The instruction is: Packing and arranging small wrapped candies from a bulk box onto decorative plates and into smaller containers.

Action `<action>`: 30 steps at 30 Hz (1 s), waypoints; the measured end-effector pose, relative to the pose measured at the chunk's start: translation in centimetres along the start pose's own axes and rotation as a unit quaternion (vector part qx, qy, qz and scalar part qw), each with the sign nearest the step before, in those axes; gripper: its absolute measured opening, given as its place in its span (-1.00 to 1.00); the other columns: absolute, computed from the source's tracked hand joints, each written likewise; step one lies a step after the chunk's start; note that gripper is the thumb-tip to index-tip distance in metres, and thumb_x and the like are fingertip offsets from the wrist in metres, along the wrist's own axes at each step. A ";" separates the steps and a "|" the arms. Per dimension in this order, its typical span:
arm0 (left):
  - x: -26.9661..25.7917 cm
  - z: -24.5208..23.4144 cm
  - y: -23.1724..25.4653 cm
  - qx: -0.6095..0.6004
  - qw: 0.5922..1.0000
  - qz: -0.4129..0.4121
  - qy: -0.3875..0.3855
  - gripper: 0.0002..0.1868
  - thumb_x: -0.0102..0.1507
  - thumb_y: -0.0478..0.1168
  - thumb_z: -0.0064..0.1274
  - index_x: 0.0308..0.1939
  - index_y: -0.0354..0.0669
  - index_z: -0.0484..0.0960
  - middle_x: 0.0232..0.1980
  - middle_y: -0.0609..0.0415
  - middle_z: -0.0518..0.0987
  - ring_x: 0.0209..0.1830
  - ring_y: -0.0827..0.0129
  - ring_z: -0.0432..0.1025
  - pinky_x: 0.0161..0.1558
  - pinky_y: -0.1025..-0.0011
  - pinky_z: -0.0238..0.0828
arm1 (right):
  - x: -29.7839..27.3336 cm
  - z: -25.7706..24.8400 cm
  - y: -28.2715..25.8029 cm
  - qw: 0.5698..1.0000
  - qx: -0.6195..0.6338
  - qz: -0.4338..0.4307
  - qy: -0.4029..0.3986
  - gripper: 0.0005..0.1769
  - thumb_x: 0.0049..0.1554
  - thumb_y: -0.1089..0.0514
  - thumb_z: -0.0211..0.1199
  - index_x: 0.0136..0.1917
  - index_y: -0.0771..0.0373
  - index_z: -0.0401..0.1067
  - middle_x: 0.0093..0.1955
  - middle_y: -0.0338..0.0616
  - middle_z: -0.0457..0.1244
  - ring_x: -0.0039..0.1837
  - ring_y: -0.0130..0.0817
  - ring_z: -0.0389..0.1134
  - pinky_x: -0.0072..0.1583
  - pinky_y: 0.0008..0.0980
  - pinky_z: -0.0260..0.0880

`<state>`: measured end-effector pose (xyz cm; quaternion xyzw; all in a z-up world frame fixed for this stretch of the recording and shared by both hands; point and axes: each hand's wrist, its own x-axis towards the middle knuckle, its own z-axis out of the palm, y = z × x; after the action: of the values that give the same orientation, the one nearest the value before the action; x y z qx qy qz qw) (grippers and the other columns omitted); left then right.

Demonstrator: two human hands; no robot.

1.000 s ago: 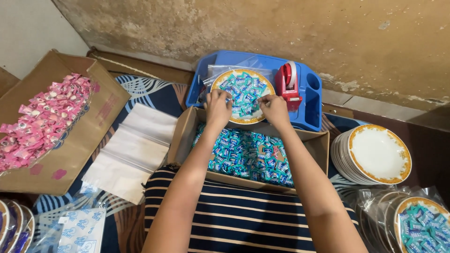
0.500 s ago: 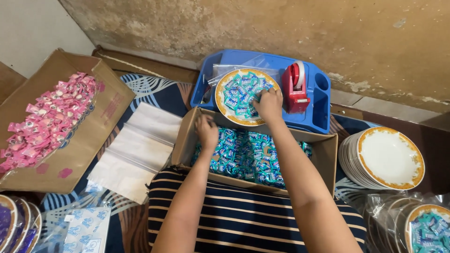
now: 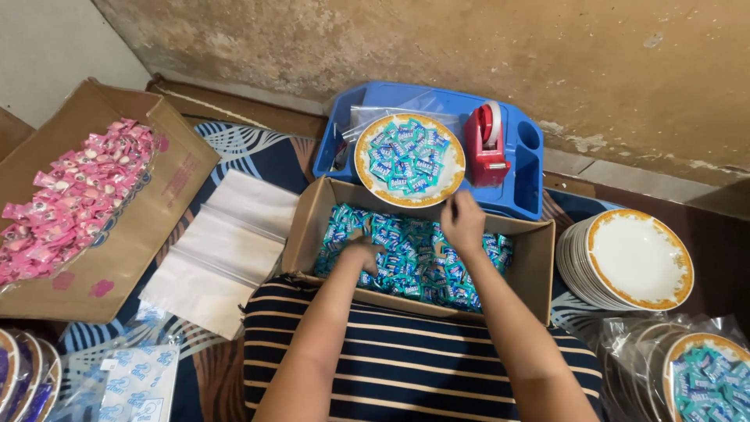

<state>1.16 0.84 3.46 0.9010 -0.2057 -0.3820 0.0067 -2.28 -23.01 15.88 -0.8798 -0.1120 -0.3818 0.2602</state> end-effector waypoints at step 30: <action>-12.1 -2.5 4.3 -0.610 0.742 0.036 0.275 -0.69 0.32 -0.10 0.10 0.15 0.16 0.67 -0.12 0.05 0.68 -0.28 0.42 0.62 -0.05 0.42 0.46 | -8.8 -2.9 -5.4 0.740 0.407 0.458 -0.276 -0.63 0.16 0.18 0.36 0.20 0.29 0.37 -0.25 0.00 0.25 -0.40 -0.16 0.44 -0.42 -0.44 0.33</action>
<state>-6.26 1.10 14.21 0.7625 0.0499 -0.1607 0.6247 -12.18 -20.05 13.16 -0.7019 0.0928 0.1246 0.6952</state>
